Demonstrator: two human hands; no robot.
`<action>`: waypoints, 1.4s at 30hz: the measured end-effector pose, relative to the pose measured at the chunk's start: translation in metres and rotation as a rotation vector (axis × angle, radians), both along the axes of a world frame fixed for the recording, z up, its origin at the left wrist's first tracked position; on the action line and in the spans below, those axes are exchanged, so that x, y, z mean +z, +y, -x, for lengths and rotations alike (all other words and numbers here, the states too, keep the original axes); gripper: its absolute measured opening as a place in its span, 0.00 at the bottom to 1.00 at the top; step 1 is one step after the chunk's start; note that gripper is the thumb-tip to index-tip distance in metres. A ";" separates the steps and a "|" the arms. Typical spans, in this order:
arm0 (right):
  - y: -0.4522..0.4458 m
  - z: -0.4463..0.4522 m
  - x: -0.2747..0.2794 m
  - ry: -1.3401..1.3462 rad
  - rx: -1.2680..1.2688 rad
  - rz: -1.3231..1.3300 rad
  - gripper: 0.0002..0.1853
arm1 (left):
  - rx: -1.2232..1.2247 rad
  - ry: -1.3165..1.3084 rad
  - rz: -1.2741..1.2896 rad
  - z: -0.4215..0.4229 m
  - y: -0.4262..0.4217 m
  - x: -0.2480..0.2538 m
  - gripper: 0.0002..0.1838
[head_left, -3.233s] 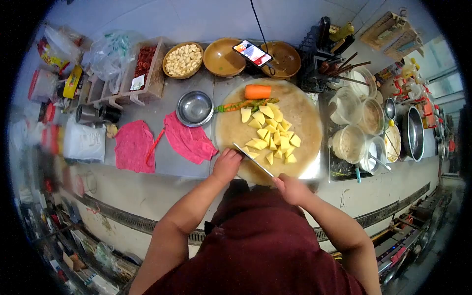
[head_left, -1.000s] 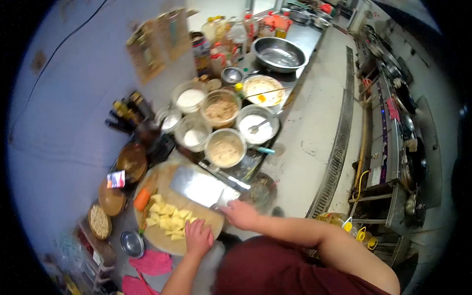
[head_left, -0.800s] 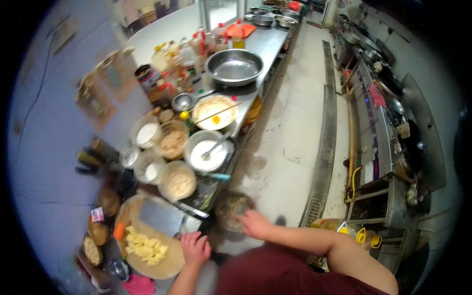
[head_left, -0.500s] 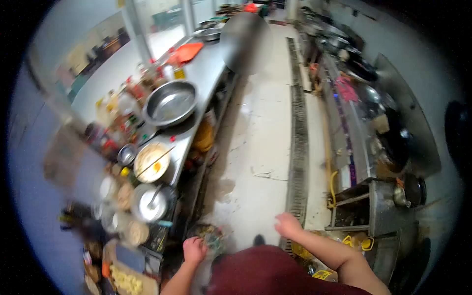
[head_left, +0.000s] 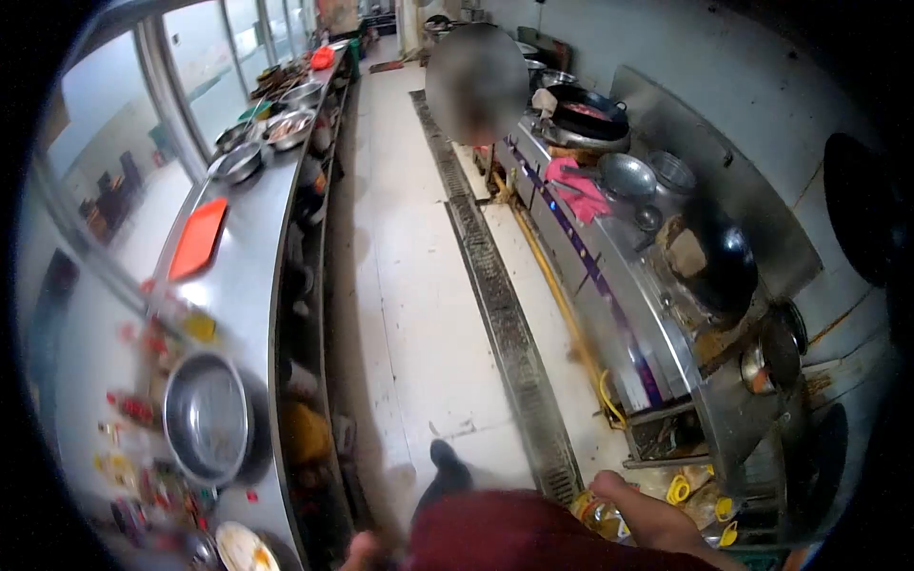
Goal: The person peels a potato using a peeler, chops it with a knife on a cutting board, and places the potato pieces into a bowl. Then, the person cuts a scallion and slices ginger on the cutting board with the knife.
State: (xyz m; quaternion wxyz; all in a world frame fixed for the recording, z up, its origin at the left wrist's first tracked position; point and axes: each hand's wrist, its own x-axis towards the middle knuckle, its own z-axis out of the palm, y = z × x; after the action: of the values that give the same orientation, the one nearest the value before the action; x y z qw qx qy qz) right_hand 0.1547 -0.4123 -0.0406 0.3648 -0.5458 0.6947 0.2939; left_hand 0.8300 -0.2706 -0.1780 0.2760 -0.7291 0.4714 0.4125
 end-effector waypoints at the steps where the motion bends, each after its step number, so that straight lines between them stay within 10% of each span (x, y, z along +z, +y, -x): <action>1: -0.019 -0.002 -0.001 0.001 -0.020 -0.001 0.22 | -0.094 0.028 0.014 -0.012 -0.051 0.017 0.20; 4: -0.095 -0.013 -0.001 0.104 -0.240 0.105 0.22 | 0.055 0.029 0.208 -0.035 -0.214 0.051 0.16; 7: -0.179 -0.045 -0.009 -0.031 0.171 0.150 0.21 | 0.025 0.141 0.384 -0.044 -0.390 0.116 0.17; 9: -0.267 -0.108 0.034 -0.243 -0.436 0.348 0.20 | 0.173 0.134 0.514 -0.034 -0.501 0.145 0.19; 12: -0.377 -0.150 0.029 -0.318 -0.377 0.368 0.19 | 0.189 0.177 0.607 -0.020 -0.637 0.177 0.19; 17: -0.560 -0.122 -0.019 -0.368 0.069 0.237 0.20 | 0.244 0.170 0.628 -0.024 -0.751 0.170 0.20; 20: -0.678 -0.101 -0.040 -0.008 0.177 0.089 0.17 | -0.092 0.086 0.369 -0.092 -0.744 0.030 0.20; 24: -0.861 -0.097 -0.016 -0.078 0.460 0.220 0.16 | 0.146 0.064 0.152 -0.110 -0.782 0.086 0.22; 26: -0.954 -0.131 -0.012 -0.207 -0.008 0.352 0.20 | 0.451 -0.002 -0.003 -0.113 -0.837 0.125 0.22; 32: -1.167 -0.237 -0.015 -0.319 -0.119 0.492 0.17 | 0.252 0.000 -0.096 -0.167 -1.007 0.038 0.22; 34: -1.220 -0.254 -0.031 -0.270 -0.215 0.383 0.19 | 0.362 0.005 -0.063 -0.159 -1.148 0.132 0.22; 36: -1.260 -0.242 -0.077 -0.372 -0.153 0.300 0.20 | 0.232 0.047 0.068 -0.190 -1.259 0.083 0.22; 38: -1.315 -0.285 -0.004 -0.175 -0.242 0.131 0.19 | 0.140 0.066 0.262 -0.189 -1.387 0.147 0.20; 42: -1.408 -0.291 -0.025 -0.213 -0.499 0.152 0.16 | 0.115 0.193 0.491 -0.192 -1.617 0.192 0.22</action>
State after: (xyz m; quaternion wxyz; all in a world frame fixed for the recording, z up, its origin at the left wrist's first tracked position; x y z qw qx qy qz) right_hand 0.4462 -1.8203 -0.0659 0.4550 -0.4115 0.7853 0.0832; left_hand 1.0224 -1.8876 0.0145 0.0208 -0.7569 0.5395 0.3683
